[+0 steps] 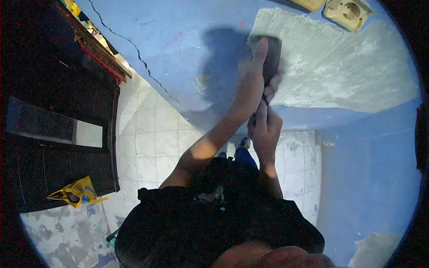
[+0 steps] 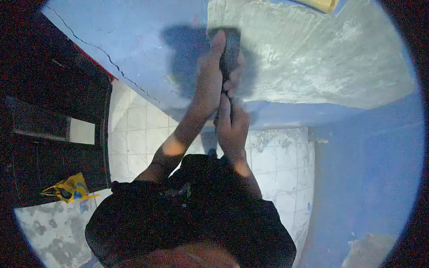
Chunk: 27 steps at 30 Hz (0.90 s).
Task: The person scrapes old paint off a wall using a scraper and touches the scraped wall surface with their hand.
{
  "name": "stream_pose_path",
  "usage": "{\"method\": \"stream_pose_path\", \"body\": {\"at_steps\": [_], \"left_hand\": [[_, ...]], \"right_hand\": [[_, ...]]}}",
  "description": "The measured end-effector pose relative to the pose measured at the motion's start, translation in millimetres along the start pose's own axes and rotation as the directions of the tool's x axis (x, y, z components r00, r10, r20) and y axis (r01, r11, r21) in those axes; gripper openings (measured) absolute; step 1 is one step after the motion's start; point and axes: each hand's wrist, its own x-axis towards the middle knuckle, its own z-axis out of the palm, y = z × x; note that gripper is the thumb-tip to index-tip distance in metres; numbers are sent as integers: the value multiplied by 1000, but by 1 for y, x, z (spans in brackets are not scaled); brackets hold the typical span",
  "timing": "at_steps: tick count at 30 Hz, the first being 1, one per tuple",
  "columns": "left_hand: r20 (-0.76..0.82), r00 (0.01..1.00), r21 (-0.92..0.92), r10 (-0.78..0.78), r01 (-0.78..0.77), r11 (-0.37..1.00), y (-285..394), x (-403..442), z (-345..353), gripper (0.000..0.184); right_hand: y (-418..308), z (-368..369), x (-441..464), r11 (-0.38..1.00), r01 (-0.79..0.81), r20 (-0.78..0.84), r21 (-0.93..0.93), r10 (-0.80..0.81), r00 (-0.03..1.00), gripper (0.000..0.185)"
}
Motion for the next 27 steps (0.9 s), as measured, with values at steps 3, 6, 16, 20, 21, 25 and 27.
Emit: {"method": "stream_pose_path", "body": {"at_steps": [3, 6, 16, 20, 21, 25, 27], "left_hand": [[44, 997, 13, 56, -57, 998, 10, 10, 0, 64], [83, 988, 2, 130, -131, 991, 19, 14, 5, 63], [95, 989, 22, 116, -119, 993, 35, 8, 19, 63], [51, 995, 39, 87, -89, 995, 24, 6, 11, 63], [34, 996, 63, 78, -80, 995, 24, 6, 9, 62], [88, 977, 173, 193, -206, 963, 40, 15, 16, 62], [81, 982, 157, 169, -180, 971, 37, 10, 15, 63]], "right_hand": [[-10, 8, 1, 999, 4, -15, -35, -4, 1000, 36], [-15, 5, 11, 999, 36, -12, -8, -36, 999, 35], [-26, 5, 19, 979, 205, -33, 20, -204, 978, 42], [-15, 6, 5, 987, 151, -29, 53, -149, 988, 43], [-13, 9, 10, 982, 178, -26, 63, -176, 984, 43], [-16, 10, 26, 970, 153, 4, 187, -156, 988, 42], [-22, 6, 22, 964, 78, 43, 255, -92, 995, 42]]}}
